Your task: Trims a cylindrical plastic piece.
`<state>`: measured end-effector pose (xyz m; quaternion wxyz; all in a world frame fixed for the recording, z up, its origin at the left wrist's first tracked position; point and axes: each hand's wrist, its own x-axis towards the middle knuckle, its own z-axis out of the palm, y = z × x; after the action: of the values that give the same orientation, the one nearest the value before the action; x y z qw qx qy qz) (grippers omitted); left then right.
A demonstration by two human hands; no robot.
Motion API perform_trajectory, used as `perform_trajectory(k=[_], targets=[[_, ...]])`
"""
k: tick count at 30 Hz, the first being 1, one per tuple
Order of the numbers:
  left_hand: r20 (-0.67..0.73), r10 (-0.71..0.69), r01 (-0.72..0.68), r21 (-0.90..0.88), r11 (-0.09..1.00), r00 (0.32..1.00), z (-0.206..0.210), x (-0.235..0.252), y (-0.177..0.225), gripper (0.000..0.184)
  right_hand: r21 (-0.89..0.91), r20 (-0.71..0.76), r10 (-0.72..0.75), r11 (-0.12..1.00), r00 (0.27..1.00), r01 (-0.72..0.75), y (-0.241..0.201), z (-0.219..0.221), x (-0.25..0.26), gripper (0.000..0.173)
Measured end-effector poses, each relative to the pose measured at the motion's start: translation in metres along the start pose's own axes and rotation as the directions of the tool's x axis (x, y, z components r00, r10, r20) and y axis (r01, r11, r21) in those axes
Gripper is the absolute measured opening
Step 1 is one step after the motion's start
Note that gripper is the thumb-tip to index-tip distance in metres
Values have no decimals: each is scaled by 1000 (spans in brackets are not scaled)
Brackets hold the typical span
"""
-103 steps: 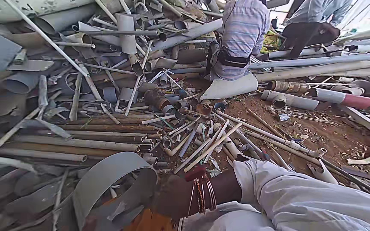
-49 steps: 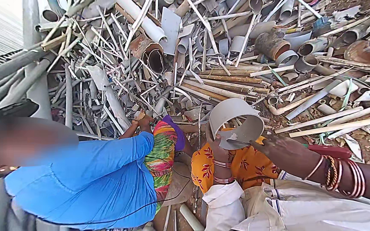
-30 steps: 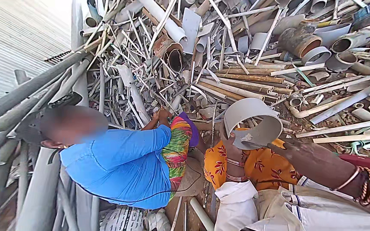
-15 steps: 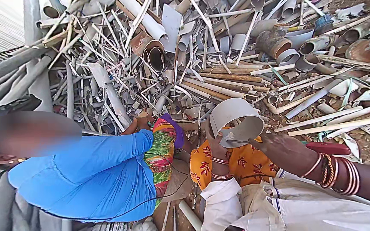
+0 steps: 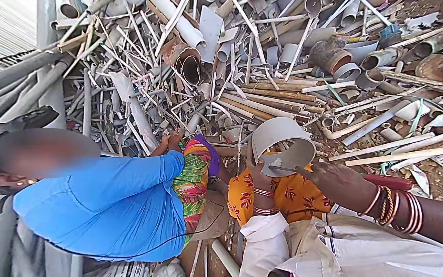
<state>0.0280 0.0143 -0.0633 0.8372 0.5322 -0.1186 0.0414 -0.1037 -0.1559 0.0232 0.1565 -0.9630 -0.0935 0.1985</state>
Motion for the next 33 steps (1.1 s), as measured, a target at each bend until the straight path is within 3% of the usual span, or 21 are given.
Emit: perform_trajectory(k=[4,7,11,15,20,24,26,27,29,31,33], targets=[[13,18,-17,-65,998,1000,-5,1,2,121,1,-9,-23,1000,1000,23,4,4,-4,56],[34,34,-35,26,999,999,-7,2,0,110,2,-39,-24,1000,999,24,3,7,-3,54],[-5,17,-17,-24,1000,1000,-3,-1,-5,120,42,-14,-12,999,1000,12,0,2,11,54],[-66,-30,24,-80,997,997,-9,-2,-2,116,68,-8,-73,995,997,73,3,-1,-3,55],[-61,-38,31,-125,992,997,-4,-5,-8,106,93,-65,-23,995,998,29,-5,-4,17,53],[-83,35,-38,-32,999,996,-6,-5,0,75,53,-21,-85,995,996,86,-7,-9,-1,48],[-52,33,-36,-52,998,998,-8,-3,-8,84,63,2,-52,997,999,52,-7,-9,4,52],[-24,26,-27,-63,998,999,-11,-2,-12,97,81,-10,-35,996,999,36,-7,-9,10,52],[-71,-24,18,-81,997,997,-2,-4,-6,110,91,2,-20,996,1000,19,-8,-12,17,53],[-124,-43,35,-62,997,991,11,-10,16,86,93,18,-51,994,999,49,-11,-13,11,53],[-71,33,-38,-78,996,997,2,-10,8,70,94,2,-87,992,996,86,-12,-13,2,52]])
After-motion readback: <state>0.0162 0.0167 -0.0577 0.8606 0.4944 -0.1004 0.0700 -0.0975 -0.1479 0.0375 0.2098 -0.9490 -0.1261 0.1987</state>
